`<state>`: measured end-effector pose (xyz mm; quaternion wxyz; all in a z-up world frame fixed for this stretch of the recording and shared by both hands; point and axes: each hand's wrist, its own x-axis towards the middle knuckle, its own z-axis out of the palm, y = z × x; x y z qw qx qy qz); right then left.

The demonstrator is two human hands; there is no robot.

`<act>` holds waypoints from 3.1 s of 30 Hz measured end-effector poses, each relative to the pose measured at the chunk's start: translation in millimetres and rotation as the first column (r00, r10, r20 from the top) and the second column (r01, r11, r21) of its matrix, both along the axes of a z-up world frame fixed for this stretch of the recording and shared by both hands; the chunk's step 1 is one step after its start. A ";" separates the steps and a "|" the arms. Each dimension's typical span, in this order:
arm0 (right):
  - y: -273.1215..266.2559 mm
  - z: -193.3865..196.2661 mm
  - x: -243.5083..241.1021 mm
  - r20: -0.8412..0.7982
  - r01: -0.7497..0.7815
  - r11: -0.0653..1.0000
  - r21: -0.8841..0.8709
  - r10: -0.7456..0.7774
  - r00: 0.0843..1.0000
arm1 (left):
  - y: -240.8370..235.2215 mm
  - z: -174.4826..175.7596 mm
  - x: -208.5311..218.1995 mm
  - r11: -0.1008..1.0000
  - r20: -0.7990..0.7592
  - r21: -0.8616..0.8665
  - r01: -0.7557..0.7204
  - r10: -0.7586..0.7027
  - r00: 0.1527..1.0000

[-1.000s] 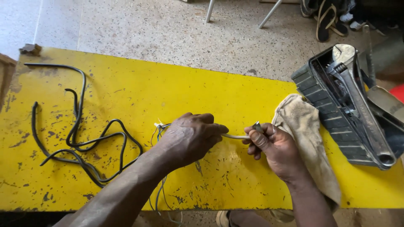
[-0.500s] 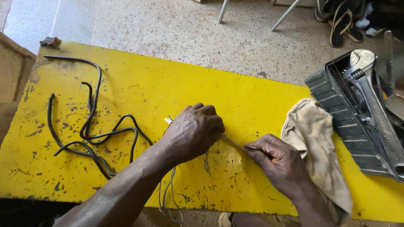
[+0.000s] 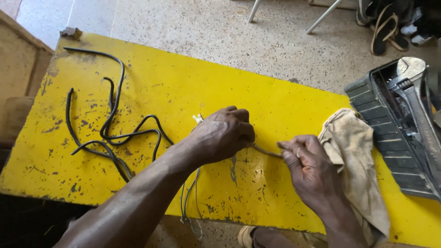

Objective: Stripping insulation from electrical wires and twisting the copper strands together by hand.

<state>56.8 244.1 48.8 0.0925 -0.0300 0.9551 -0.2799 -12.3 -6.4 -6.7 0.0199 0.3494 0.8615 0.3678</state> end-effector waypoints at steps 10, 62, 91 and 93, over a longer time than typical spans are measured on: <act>-19.0 5.3 -2.5 -0.198 -0.201 0.979 -0.022 0.193 0.961 | 4.5 -11.5 -5.5 0.999 -0.043 0.029 -0.016 0.017 0.999; -32.0 -7.0 2.4 -0.356 -0.275 0.961 0.029 0.267 0.895 | -1.2 7.7 -3.8 0.999 0.057 -0.041 -0.002 0.004 0.998; -12.7 -16.1 15.6 -0.395 -0.285 0.946 0.156 0.324 0.860 | 5.2 -14.5 -8.1 0.997 -0.077 -0.075 -0.007 0.001 0.997; -10.2 -17.9 16.3 -0.390 -0.279 0.954 0.113 0.301 0.870 | 5.2 -15.5 -8.1 0.996 -0.091 -0.081 -0.021 0.013 0.996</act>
